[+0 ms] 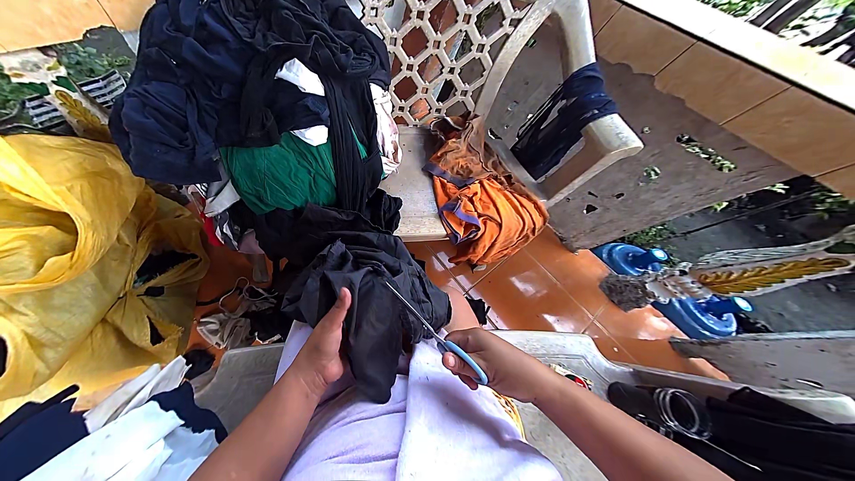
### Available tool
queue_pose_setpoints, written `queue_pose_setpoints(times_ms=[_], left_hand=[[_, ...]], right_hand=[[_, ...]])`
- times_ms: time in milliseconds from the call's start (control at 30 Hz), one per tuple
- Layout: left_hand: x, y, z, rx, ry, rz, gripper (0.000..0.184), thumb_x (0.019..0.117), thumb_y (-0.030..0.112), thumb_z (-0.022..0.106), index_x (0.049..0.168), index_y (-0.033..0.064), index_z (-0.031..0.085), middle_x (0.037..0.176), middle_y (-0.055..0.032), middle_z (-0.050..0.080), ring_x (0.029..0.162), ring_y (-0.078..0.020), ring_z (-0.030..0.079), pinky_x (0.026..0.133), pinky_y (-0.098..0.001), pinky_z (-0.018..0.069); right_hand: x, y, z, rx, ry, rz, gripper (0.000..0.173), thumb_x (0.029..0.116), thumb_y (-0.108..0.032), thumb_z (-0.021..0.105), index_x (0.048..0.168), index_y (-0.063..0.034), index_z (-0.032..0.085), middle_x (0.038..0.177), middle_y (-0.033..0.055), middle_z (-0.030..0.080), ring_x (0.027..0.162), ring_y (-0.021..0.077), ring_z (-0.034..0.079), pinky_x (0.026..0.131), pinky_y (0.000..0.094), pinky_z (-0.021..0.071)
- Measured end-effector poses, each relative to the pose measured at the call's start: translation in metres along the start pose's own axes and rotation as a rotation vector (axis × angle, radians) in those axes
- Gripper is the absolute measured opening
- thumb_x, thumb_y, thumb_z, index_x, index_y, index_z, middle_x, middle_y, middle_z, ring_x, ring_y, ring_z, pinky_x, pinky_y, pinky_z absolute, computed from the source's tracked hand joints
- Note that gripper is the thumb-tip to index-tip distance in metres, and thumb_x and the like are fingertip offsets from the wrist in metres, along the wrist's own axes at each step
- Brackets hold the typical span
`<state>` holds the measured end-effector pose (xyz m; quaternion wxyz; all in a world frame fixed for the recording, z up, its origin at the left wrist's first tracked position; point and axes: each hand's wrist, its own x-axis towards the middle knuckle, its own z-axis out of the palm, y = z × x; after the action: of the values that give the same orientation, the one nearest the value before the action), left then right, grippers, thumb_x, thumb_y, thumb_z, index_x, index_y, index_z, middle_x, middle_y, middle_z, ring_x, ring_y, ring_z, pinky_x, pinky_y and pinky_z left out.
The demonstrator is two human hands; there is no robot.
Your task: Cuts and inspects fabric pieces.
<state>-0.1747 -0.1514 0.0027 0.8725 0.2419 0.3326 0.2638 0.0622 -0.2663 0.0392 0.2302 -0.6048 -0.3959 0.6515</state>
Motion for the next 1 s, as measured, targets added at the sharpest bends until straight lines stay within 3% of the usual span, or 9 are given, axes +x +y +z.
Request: queue_pose_setpoints(times_ms=[33,133,200,300,400,867,1000], left_hand=[[0.003,0.003,0.003,0.035,0.110,0.032,0.051,0.1091,0.045,0.035,0.141,0.0079,0.048,0.121,-0.0083,0.068,0.113,-0.0177,0.067,0.097,-0.0397,0.0569],[0.014,0.005,0.009,0.095,0.468,0.195,0.032,0.1087,0.017,0.048,0.137,0.0009,0.051,0.118,-0.0132,0.067,0.106,-0.0169,0.068,0.093,-0.0356,0.0568],[0.015,0.003,0.010,0.082,0.533,0.274,0.034,0.1061,0.008,0.051,0.139,0.0008,0.046,0.118,-0.0128,0.065,0.104,-0.0146,0.067,0.090,-0.0328,0.0571],[0.009,-0.004,0.011,0.077,0.458,0.329,0.040,0.1089,0.011,0.044,0.148,0.0024,0.039,0.126,-0.0114,0.063,0.109,-0.0131,0.066,0.095,-0.0314,0.0560],[0.002,-0.008,0.011,0.119,0.387,0.351,0.041,0.1125,0.019,0.033,0.150,0.0012,0.037,0.132,-0.0107,0.061,0.117,-0.0109,0.063,0.102,-0.0302,0.0527],[-0.029,-0.023,0.009,0.258,0.310,0.365,0.043,0.1123,0.016,0.030,0.150,-0.0048,0.033,0.139,-0.0090,0.057,0.124,-0.0028,0.057,0.108,-0.0224,0.0457],[-0.029,-0.022,0.007,0.265,0.318,0.365,0.043,0.1122,0.016,0.030,0.150,-0.0047,0.034,0.139,-0.0095,0.057,0.124,-0.0030,0.057,0.108,-0.0225,0.0461]], right_hand=[[-0.002,0.002,-0.001,-0.012,-0.002,0.016,0.021,0.0915,-0.033,0.068,0.079,-0.0175,0.059,0.060,-0.0140,0.055,0.052,-0.0038,0.052,0.052,0.0146,0.0431],[-0.005,0.007,-0.002,-0.023,-0.007,0.049,0.023,0.0909,-0.034,0.069,0.079,-0.0178,0.058,0.059,-0.0135,0.054,0.052,-0.0027,0.052,0.052,0.0154,0.0432],[-0.005,0.009,-0.003,0.006,-0.013,0.062,0.023,0.0906,-0.033,0.069,0.078,-0.0177,0.058,0.059,-0.0125,0.056,0.052,-0.0018,0.053,0.052,0.0159,0.0445],[-0.004,0.007,-0.001,-0.009,-0.069,0.063,0.028,0.0890,-0.044,0.068,0.082,-0.0182,0.058,0.062,-0.0129,0.057,0.055,-0.0022,0.055,0.055,0.0162,0.0455],[-0.001,0.006,0.004,-0.010,-0.120,0.065,0.041,0.0881,-0.059,0.063,0.087,-0.0185,0.057,0.065,-0.0139,0.056,0.054,-0.0039,0.049,0.053,0.0147,0.0395],[0.023,-0.007,0.011,0.020,-0.130,0.114,0.032,0.0991,-0.044,0.055,0.083,-0.0167,0.057,0.061,-0.0115,0.054,0.048,-0.0032,0.044,0.046,0.0141,0.0335],[0.023,-0.008,0.010,0.020,-0.113,0.100,0.027,0.0989,-0.036,0.057,0.080,-0.0163,0.059,0.062,-0.0111,0.055,0.049,-0.0029,0.047,0.048,0.0142,0.0369]])
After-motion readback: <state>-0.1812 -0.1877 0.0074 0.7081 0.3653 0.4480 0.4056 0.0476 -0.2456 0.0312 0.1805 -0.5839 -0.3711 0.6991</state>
